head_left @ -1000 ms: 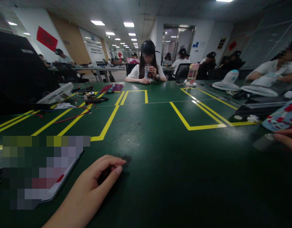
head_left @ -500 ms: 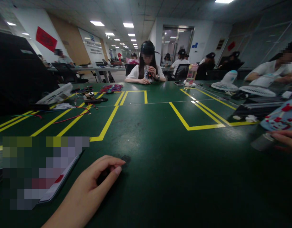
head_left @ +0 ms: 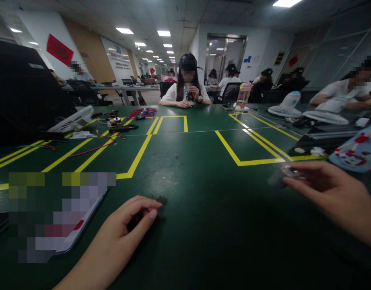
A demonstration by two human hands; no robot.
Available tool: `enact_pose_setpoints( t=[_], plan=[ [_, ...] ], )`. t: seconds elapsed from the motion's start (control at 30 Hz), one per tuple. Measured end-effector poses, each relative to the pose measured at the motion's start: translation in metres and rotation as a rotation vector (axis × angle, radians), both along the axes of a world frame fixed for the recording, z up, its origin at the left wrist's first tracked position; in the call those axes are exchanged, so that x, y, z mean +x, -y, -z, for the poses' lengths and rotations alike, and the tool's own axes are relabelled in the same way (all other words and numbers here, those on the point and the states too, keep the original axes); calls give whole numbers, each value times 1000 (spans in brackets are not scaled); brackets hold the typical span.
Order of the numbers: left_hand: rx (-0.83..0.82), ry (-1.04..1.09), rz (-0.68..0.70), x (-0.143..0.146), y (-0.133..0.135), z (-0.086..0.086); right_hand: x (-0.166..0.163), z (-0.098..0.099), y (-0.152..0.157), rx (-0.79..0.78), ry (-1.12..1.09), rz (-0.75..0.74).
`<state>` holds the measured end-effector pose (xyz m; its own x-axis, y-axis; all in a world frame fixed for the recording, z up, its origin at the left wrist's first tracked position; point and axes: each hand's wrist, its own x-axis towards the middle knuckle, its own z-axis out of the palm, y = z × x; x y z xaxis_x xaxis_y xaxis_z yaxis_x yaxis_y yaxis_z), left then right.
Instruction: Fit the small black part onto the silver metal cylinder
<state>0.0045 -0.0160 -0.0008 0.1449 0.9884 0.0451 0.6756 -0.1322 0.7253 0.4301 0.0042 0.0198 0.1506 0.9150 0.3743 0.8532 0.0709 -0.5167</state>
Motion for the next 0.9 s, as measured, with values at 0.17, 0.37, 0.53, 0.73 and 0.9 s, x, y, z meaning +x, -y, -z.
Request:
enact_pose_setpoints(
  t=[0.17, 0.37, 0.53, 0.73, 0.9],
  plan=[
    [10, -5, 0, -2, 1, 0, -119, 2, -4, -120, -239, -607],
    [16, 0, 14, -1, -2, -1, -154, 14, -11, -153, -279, -753],
    [66, -11, 70, 28, -10, -14, -154, 22, -10, -143, -310, -743],
    [186, 71, 243, 78, -27, -36, -158, 28, -10, -164, -459, -734],
    [250, 109, 174, 78, -35, -41, -155, 25, -10, -163, -437, -743]
  ],
)
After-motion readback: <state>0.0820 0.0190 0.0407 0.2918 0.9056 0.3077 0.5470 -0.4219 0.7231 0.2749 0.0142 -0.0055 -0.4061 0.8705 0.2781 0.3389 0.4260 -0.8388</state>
